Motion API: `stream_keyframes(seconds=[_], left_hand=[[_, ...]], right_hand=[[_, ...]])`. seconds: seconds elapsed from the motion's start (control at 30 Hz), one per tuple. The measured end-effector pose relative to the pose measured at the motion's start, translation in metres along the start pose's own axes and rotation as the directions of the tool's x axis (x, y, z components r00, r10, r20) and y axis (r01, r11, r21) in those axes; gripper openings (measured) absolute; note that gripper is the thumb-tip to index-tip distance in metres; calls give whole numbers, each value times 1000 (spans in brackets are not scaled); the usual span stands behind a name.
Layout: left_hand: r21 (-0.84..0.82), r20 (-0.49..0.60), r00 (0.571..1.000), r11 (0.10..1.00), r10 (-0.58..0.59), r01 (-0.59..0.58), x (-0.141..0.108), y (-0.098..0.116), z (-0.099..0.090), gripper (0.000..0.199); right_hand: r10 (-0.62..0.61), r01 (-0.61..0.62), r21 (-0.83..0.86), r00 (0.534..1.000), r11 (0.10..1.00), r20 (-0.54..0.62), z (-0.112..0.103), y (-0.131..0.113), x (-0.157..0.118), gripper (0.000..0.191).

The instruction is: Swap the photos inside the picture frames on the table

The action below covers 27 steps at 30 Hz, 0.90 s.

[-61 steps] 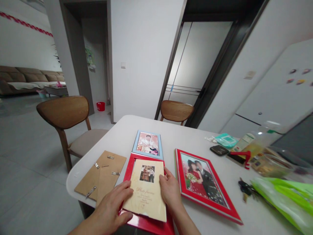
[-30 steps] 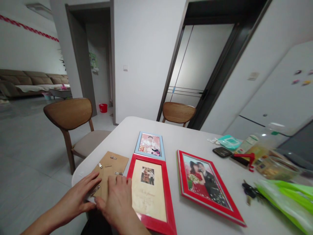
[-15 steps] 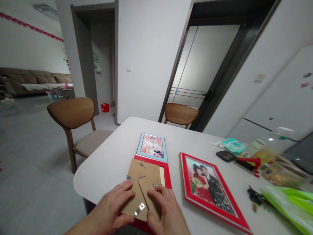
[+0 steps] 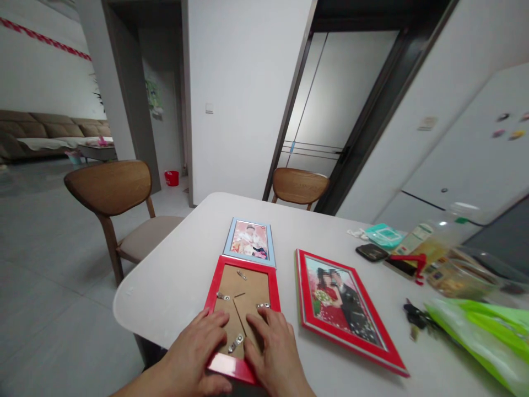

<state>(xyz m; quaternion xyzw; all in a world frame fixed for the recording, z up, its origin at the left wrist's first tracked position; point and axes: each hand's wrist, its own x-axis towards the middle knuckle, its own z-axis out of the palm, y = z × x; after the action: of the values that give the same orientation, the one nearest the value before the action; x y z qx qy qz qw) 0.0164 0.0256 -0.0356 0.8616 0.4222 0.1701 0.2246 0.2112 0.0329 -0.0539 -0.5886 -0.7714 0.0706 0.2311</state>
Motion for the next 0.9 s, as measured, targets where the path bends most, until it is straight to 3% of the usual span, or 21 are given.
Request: stream_keyframes(seconds=[0.17,0.37,0.57,0.8,0.9], left_hand=[[12,12,1000,1000,11,-11,-1,-2,2,41],[7,8,1000,1000,-6,6,0,1,0,40],[-11,51,999,1000,-16,16,-1,4,-4,46],[-34,18,1000,999,5,-4,-7,1,0,44],[-33,28,1000,999,12,-12,-7,-2,1,39]], right_hand=[[30,-37,-98,997,994,-72,-11,9,13,28],[58,-52,-187,998,981,27,-16,12,23,26],[30,-15,-161,996,987,87,-20,13,17,25],[-8,17,-176,999,984,48,-20,14,14,22],[-60,55,-147,998,988,-31,-13,0,21,22]])
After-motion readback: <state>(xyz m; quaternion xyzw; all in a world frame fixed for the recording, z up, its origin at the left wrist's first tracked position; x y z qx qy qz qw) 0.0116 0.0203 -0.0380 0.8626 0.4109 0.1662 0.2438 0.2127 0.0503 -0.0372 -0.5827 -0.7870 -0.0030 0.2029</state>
